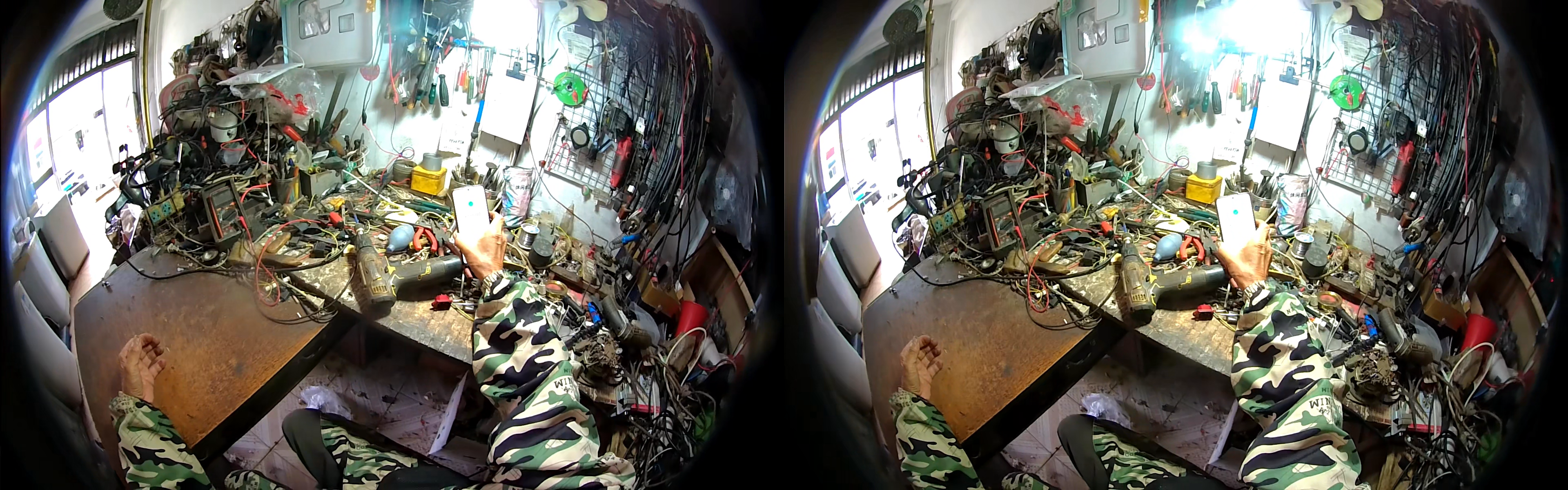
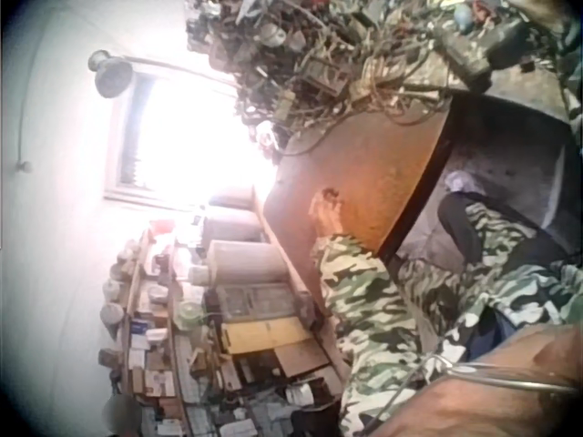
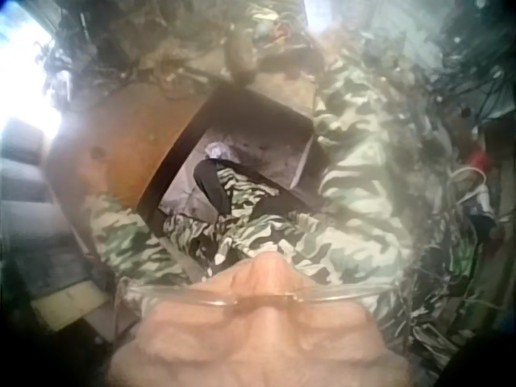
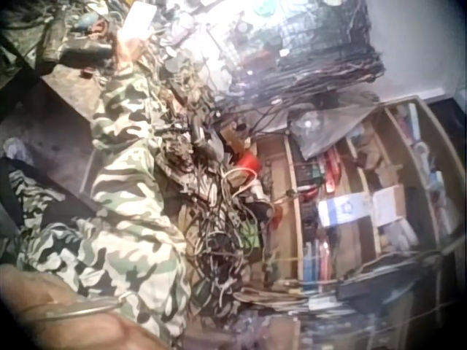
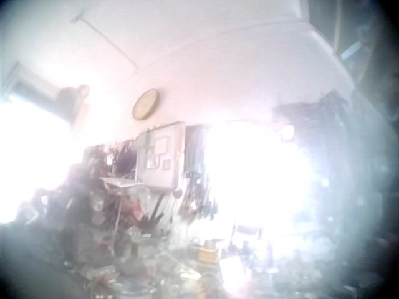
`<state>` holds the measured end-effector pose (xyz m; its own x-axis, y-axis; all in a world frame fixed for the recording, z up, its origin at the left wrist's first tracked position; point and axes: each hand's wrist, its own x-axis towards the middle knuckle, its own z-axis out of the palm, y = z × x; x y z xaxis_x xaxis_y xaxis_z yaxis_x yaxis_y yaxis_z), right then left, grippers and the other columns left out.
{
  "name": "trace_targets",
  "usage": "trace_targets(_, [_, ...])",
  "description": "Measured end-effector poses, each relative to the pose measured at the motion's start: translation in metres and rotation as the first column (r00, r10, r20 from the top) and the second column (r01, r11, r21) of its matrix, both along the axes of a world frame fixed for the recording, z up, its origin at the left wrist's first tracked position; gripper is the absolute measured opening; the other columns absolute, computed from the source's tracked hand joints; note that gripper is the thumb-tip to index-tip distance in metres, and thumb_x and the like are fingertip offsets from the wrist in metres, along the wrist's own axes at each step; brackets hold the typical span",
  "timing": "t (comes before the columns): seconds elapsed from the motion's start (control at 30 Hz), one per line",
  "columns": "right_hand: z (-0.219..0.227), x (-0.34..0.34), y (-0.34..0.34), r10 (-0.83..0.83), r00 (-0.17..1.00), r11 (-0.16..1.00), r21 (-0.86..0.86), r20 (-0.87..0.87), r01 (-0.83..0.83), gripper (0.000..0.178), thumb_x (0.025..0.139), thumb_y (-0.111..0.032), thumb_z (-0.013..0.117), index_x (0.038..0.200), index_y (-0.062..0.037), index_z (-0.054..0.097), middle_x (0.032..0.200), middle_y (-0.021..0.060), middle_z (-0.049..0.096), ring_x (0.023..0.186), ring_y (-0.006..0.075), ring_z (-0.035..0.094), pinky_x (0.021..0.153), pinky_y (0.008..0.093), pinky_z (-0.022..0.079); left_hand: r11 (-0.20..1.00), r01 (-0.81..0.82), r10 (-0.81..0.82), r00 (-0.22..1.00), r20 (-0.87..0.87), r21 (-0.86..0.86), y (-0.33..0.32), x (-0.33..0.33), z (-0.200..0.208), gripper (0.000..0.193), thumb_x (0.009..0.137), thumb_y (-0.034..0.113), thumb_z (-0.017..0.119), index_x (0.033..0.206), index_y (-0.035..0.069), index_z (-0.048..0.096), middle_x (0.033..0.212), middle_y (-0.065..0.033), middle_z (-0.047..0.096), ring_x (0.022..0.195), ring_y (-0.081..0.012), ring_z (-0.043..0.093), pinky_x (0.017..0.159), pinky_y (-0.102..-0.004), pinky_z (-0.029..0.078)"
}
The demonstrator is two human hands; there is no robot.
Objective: The person sits at a cluttered workbench and then moves to a washing machine. They lift the top panel of the washing machine, inspect the interior, and then plug a power cord into a wall outlet. The person then returns to the workbench and handles a small blue object.
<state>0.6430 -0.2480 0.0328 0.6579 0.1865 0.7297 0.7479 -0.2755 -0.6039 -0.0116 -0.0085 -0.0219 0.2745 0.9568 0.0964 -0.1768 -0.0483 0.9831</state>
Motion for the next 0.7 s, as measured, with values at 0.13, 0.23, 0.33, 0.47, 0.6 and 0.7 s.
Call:
trace_targets(0.13, [0.000,-0.004,0.003,0.011,1.000,1.000,-0.011,-0.006,-0.011,0.080,0.066,-0.025,0.084,0.129,0.0052,0.046,0.104,0.0233,0.069,0.093,0.0357,0.070,0.084,0.0430,0.055,1.000,0.010,-0.010,1.000,0.002,0.005,-0.006,0.004,0.004,0.036,0.095,0.045,0.066,0.108,0.011,0.064,0.099,-0.0033,0.065,0.090,-0.0151,0.066,0.073,-0.0299,0.055])
trace_targets(0.23, [0.002,-0.006,0.003,0.022,0.999,1.000,-0.019,-0.045,-0.023,0.080,0.066,-0.025,0.085,0.129,0.0046,0.046,0.105,0.0227,0.069,0.094,0.0348,0.070,0.084,0.0426,0.056,1.000,0.022,-0.022,1.000,-0.002,0.016,-0.008,0.006,0.006,0.034,0.097,0.042,0.065,0.108,0.010,0.064,0.099,-0.0040,0.065,0.090,-0.0155,0.066,0.073,-0.0308,0.055])
trace_targets(0.33, [-0.003,0.004,0.000,-0.035,0.997,0.996,-0.079,-0.071,0.029,0.087,0.063,-0.030,0.086,0.132,0.0049,0.044,0.108,0.0230,0.068,0.097,0.0339,0.069,0.087,0.0416,0.054,0.999,0.043,-0.043,0.999,-0.001,0.014,-0.008,0.008,0.007,0.034,0.098,0.040,0.064,0.110,0.009,0.063,0.099,-0.0046,0.065,0.090,-0.0159,0.066,0.073,-0.0317,0.056])
trace_targets(0.47, [-0.009,0.022,-0.005,-0.055,0.978,0.988,-0.156,-0.201,0.024,0.089,0.061,-0.036,0.088,0.125,0.0066,0.043,0.106,0.0262,0.068,0.097,0.0390,0.068,0.087,0.0448,0.054,0.999,0.045,-0.045,0.999,0.001,-0.007,-0.007,0.009,0.005,0.035,0.099,0.040,0.064,0.112,0.007,0.062,0.100,-0.0053,0.065,0.092,-0.0165,0.066,0.074,-0.0315,0.056])
trace_targets(0.6, [0.001,0.024,0.000,-0.146,0.933,0.937,-0.349,-0.330,0.023,0.090,0.061,-0.034,0.091,0.128,0.0087,0.050,0.112,0.0229,0.068,0.102,0.0293,0.068,0.089,0.0393,0.054,0.999,0.040,-0.040,0.999,0.001,-0.008,-0.005,0.001,0.001,0.037,0.098,0.040,0.065,0.114,0.007,0.061,0.102,-0.0062,0.065,0.094,-0.0169,0.066,0.075,-0.0311,0.056])
trace_targets(0.7, [-0.003,0.051,-0.011,0.010,0.883,0.971,-0.208,-0.470,-0.122,0.070,0.074,-0.040,0.084,0.120,0.0082,0.060,0.108,0.0168,0.070,0.089,0.0244,0.068,0.081,0.0349,0.053,0.997,0.071,-0.071,0.997,0.009,-0.001,0.001,0.003,-0.002,0.039,0.097,0.040,0.065,0.116,0.007,0.060,0.104,-0.0065,0.065,0.093,-0.0165,0.065,0.076,-0.0310,0.056])
